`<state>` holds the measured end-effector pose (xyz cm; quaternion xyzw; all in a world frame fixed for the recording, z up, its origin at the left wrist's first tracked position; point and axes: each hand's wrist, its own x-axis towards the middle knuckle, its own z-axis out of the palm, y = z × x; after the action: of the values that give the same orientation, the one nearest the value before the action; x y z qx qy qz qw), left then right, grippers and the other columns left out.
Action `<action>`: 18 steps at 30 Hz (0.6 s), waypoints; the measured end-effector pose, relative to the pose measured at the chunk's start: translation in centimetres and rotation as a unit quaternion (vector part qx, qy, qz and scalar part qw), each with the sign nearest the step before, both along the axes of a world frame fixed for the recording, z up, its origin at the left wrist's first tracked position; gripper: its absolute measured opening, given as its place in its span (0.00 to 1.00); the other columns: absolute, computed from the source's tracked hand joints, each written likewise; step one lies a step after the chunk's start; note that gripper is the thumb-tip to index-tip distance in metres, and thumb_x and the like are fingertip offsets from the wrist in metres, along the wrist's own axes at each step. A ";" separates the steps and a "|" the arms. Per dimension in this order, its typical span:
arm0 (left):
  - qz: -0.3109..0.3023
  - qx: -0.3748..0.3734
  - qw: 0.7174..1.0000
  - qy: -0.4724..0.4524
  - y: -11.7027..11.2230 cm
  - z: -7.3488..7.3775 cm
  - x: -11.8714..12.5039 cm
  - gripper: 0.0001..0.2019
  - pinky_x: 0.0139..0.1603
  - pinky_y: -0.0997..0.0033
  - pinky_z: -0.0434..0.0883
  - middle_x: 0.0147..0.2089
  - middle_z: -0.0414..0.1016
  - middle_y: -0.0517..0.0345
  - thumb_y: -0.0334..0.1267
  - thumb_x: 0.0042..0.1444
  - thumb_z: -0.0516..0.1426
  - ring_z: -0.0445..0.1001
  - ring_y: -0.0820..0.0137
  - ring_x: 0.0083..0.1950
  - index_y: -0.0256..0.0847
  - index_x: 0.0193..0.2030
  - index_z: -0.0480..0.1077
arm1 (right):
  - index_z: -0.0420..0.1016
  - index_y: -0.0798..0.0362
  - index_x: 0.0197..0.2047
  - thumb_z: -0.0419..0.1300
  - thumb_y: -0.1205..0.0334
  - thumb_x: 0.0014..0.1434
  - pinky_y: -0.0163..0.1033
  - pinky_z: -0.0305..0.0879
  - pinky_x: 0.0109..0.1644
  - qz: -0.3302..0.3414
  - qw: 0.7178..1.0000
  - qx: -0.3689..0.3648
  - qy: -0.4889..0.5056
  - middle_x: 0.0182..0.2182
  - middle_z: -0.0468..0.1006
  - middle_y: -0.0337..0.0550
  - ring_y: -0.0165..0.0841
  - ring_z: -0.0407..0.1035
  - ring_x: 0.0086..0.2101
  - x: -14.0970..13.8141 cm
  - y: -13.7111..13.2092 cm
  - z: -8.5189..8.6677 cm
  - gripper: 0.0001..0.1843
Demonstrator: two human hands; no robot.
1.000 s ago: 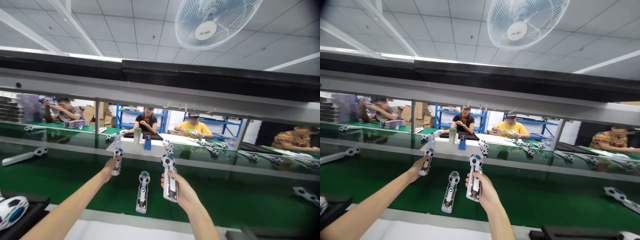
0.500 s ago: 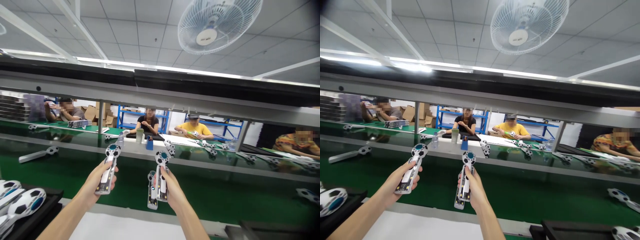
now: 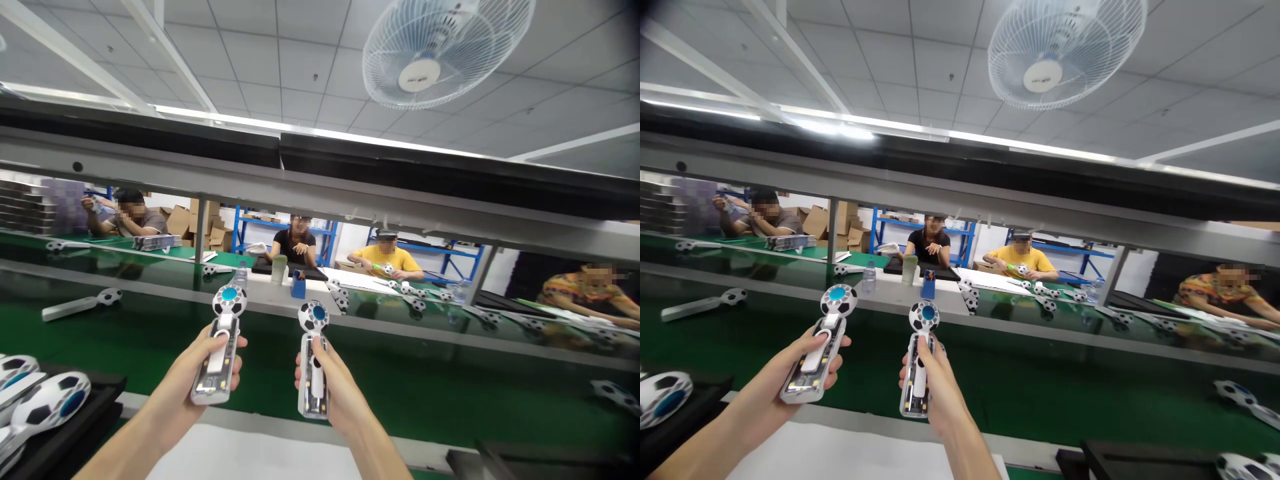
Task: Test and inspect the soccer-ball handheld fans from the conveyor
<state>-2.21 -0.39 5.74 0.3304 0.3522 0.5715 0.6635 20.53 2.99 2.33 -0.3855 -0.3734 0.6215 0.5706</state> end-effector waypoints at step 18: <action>-0.045 -0.001 0.999 0.000 -2.4 0.5 0.9 0.25 0.42 0.66 0.75 0.38 0.78 0.53 0.34 0.51 0.63 0.75 0.66 0.35 0.41 0.58 0.72 | 0.73 0.53 0.52 0.64 0.68 0.46 0.41 0.74 0.34 0.058 0.998 0.021 -0.001 0.46 0.79 0.49 0.45 0.77 0.42 -0.4 -3.2 2.4 0.27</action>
<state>-1.35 -2.84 6.21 0.3456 0.3372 0.5407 0.6888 20.12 -0.17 4.70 -0.3517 -0.4089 0.6452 0.5412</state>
